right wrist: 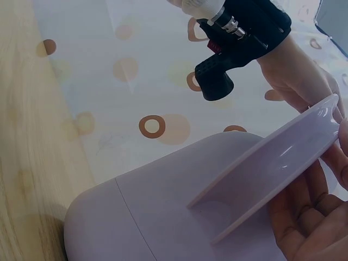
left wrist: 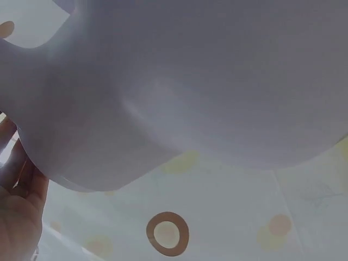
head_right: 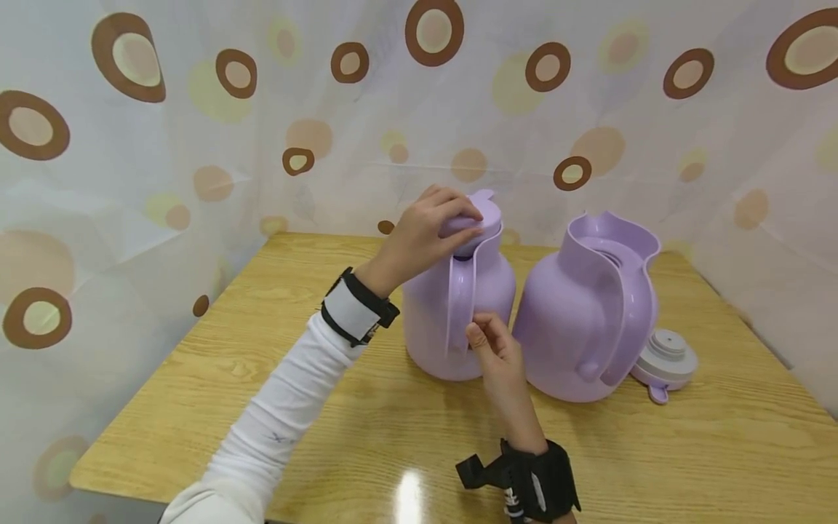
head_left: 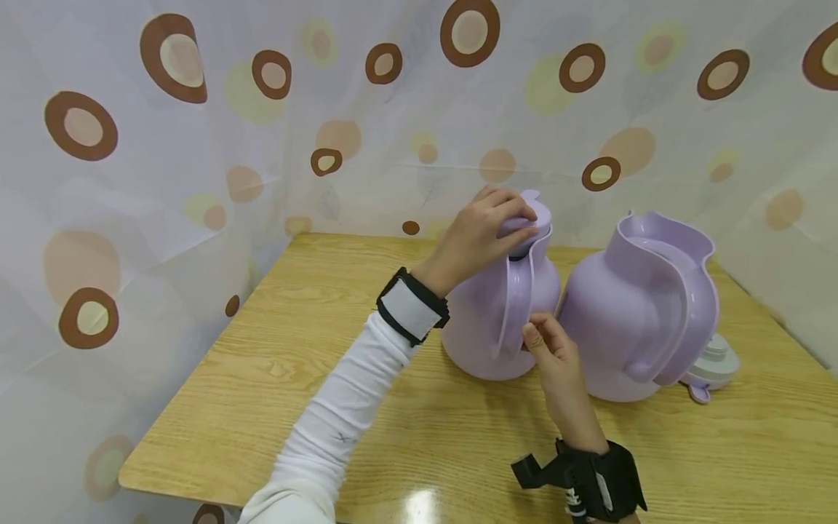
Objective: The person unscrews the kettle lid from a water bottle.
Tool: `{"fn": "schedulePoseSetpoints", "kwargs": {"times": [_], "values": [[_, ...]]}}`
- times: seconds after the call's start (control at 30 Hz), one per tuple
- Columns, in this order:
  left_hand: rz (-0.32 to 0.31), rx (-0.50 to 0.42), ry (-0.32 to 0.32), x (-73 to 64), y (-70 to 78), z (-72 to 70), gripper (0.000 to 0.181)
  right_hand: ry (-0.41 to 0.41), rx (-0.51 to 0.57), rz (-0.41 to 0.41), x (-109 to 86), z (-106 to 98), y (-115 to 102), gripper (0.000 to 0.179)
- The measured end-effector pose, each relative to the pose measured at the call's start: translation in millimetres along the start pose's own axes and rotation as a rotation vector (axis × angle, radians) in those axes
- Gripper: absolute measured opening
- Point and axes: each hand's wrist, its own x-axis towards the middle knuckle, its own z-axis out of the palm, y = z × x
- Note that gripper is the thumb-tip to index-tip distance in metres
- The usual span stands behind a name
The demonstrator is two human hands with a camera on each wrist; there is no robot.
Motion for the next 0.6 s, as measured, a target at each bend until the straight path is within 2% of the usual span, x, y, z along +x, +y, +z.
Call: {"fn": "schedulePoseSetpoints", "kwargs": {"times": [0.13,0.27,0.43,0.6], "values": [[-0.009,-0.06,0.007,-7.4,-6.5,-2.8,0.013,0.003,0.002,-0.005,0.1,0.8,0.9,0.008],[-0.023,-0.072,0.016,-13.0,-13.5,-4.9,0.02,0.008,0.002,-0.01,0.6,0.9,1.4,0.009],[-0.014,-0.054,0.012,-13.8,-15.8,-5.4,0.024,0.009,0.004,-0.01,0.9,0.2,1.0,0.01],[-0.006,0.0,0.009,-11.9,-14.0,-3.7,0.022,0.012,0.006,-0.009,1.1,0.5,1.2,0.009]]}}
